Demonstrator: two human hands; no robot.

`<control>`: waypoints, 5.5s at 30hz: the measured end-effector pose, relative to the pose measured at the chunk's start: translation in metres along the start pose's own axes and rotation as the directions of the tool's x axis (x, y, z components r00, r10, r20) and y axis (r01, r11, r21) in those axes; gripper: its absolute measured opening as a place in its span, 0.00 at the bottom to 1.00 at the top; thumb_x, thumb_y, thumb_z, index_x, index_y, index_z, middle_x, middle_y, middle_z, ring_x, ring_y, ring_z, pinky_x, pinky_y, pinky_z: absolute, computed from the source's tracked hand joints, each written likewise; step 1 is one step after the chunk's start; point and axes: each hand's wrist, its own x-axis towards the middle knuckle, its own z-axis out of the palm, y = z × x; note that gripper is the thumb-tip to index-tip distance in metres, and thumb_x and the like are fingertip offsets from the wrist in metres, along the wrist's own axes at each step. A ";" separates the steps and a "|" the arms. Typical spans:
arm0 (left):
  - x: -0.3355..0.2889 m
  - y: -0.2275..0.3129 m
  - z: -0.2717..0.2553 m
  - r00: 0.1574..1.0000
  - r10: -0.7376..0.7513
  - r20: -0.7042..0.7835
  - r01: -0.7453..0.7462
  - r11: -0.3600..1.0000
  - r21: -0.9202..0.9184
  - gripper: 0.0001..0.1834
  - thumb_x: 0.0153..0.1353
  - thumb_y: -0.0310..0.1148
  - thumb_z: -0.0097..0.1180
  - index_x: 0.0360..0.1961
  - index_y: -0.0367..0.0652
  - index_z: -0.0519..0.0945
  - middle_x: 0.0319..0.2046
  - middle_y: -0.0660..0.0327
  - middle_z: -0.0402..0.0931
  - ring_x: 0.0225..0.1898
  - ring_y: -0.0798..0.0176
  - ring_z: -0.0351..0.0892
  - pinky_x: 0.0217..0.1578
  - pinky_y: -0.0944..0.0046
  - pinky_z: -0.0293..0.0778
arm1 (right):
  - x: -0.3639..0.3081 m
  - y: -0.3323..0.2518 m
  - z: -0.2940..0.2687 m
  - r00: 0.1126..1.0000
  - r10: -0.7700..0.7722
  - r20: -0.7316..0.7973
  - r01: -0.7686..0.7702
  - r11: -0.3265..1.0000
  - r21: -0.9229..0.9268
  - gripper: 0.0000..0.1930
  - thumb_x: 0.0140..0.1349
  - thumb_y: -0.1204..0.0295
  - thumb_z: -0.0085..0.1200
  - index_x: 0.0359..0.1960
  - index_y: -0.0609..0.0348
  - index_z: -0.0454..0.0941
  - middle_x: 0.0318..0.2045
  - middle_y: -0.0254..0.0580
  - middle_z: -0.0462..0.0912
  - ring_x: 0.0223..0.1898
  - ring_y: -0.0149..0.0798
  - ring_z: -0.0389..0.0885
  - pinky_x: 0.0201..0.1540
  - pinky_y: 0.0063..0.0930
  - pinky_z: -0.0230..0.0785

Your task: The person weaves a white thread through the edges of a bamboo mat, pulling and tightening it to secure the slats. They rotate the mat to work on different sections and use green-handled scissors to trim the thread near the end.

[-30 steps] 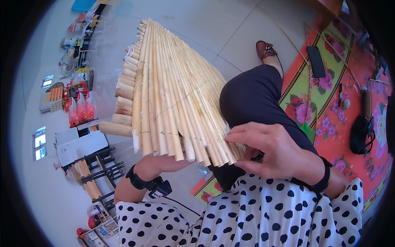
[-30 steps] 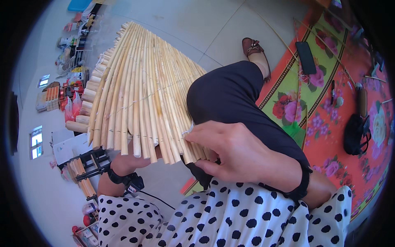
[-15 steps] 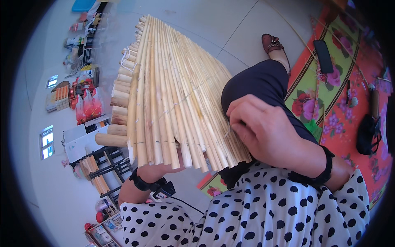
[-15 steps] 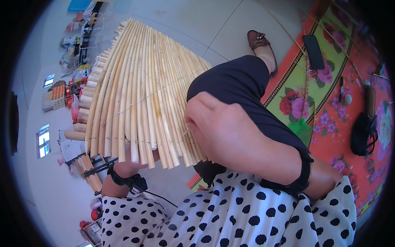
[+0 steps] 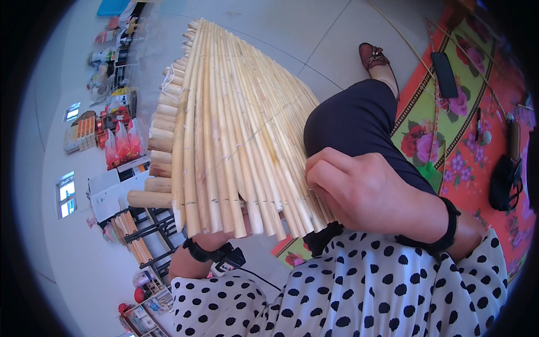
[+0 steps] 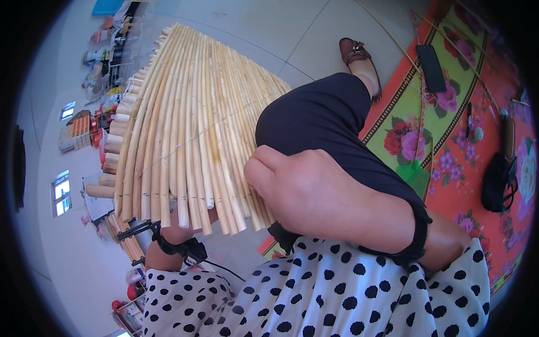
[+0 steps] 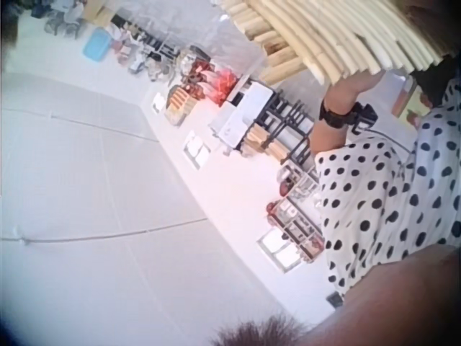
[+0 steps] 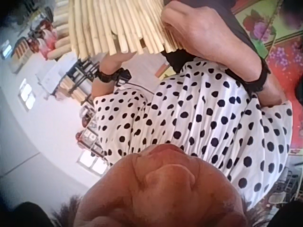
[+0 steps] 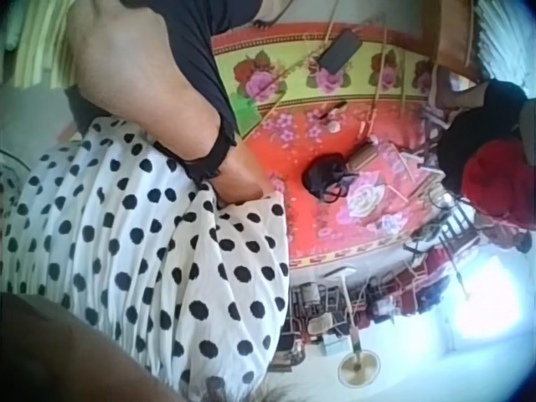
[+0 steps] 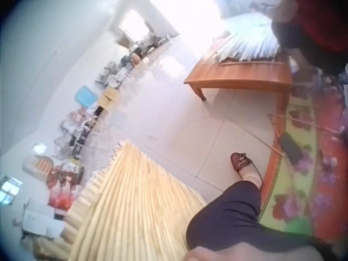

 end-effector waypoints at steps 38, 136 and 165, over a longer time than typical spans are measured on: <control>0.068 0.069 -0.035 0.928 0.208 -0.310 -0.193 0.978 0.080 0.25 0.49 0.35 0.66 0.52 0.45 0.81 0.52 0.55 0.77 0.57 0.45 0.73 0.59 0.42 0.65 | -0.030 -0.029 0.029 0.961 -0.080 -0.265 -0.025 0.928 -0.371 0.16 0.46 0.67 0.69 0.31 0.59 0.75 0.23 0.39 0.74 0.22 0.39 0.78 0.22 0.30 0.71; -0.152 -0.019 0.440 -0.009 -0.868 0.496 -0.147 -0.489 -0.860 0.09 0.68 0.37 0.50 0.36 0.42 0.72 0.37 0.58 0.78 0.35 0.56 0.82 0.34 0.52 0.78 | -0.020 -0.037 0.031 0.943 -0.184 -0.278 -0.075 0.695 -0.715 0.11 0.52 0.72 0.71 0.33 0.62 0.83 0.18 0.45 0.78 0.18 0.47 0.78 0.21 0.35 0.69; 0.084 0.074 -0.041 0.996 -0.086 0.000 0.069 0.805 -0.590 0.13 0.58 0.39 0.60 0.30 0.38 0.83 0.26 0.50 0.81 0.30 0.46 0.81 0.33 0.52 0.75 | -0.026 -0.024 0.037 0.935 -0.083 -0.346 -0.085 0.892 -0.443 0.09 0.47 0.74 0.64 0.29 0.57 0.76 0.20 0.39 0.75 0.20 0.44 0.78 0.22 0.36 0.71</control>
